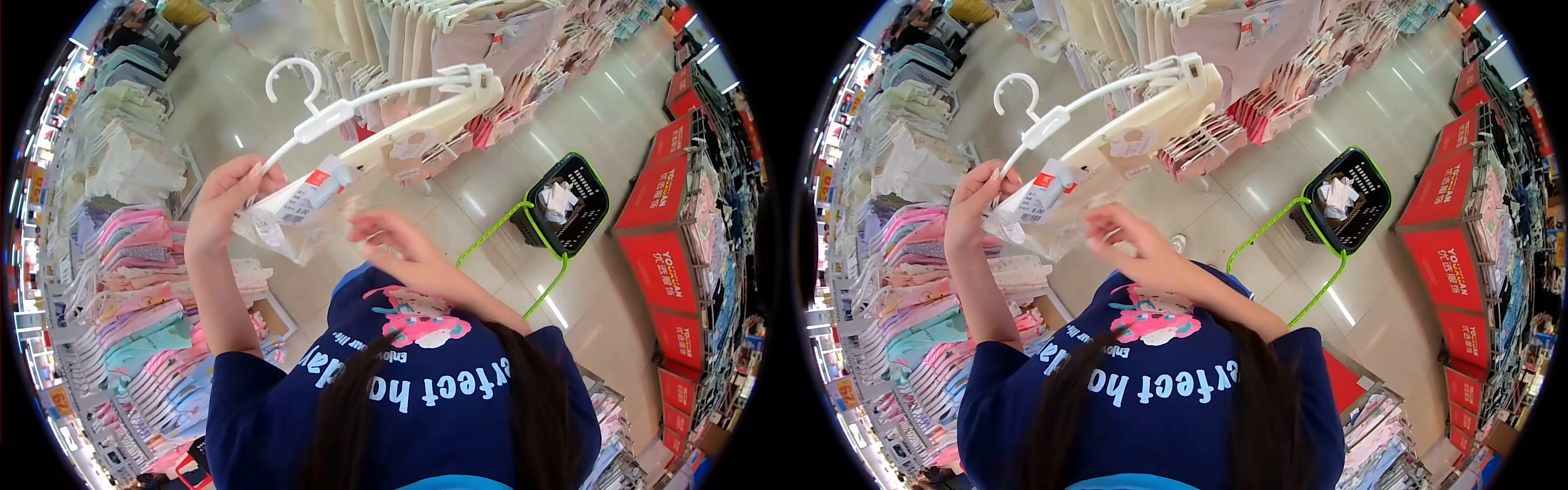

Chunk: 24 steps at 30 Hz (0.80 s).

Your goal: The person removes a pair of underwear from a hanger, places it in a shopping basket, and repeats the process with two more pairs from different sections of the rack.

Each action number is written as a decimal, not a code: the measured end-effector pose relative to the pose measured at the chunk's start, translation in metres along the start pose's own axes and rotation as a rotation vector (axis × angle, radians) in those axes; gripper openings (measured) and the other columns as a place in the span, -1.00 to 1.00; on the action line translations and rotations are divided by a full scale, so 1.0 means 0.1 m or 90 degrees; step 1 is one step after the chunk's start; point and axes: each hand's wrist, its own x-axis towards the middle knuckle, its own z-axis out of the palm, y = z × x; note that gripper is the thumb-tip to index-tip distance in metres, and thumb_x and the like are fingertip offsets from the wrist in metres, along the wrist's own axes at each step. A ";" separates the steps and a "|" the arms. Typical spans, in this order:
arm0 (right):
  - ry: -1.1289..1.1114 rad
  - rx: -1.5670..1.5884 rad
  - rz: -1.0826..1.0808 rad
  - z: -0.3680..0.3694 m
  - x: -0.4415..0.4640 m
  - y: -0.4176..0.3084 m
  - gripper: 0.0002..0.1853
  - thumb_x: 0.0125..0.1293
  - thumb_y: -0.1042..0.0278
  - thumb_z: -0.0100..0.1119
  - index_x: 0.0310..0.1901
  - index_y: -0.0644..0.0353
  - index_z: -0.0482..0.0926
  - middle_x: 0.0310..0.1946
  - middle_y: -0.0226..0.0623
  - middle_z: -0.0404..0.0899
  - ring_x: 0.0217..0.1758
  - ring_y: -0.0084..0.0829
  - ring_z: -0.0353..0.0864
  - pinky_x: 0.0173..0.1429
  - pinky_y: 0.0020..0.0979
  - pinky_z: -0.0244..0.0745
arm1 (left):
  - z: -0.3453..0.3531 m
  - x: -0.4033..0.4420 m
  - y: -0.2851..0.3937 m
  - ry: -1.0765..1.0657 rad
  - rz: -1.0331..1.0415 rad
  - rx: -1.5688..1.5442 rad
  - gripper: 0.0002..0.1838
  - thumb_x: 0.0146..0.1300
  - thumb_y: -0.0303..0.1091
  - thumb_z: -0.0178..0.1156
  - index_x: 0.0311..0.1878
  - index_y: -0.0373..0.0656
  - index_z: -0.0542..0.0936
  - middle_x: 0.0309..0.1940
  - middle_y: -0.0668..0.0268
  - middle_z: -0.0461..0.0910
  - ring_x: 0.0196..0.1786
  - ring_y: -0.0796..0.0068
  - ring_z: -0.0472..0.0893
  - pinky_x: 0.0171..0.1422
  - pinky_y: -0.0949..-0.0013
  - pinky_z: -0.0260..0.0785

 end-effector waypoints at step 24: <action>-0.021 -0.141 -0.131 0.00 0.05 -0.12 -0.66 0.18 0.44 0.01 0.02 0.23 0.35 -0.19 -0.35 0.45 -0.15 -0.55 0.40 -0.06 -0.51 0.32 | 0.08 0.11 -0.30 -0.071 -0.063 -0.021 -0.75 0.27 -0.28 -0.05 -0.19 -0.28 0.48 -0.38 0.35 0.55 -0.33 0.70 0.49 -0.23 0.60 0.32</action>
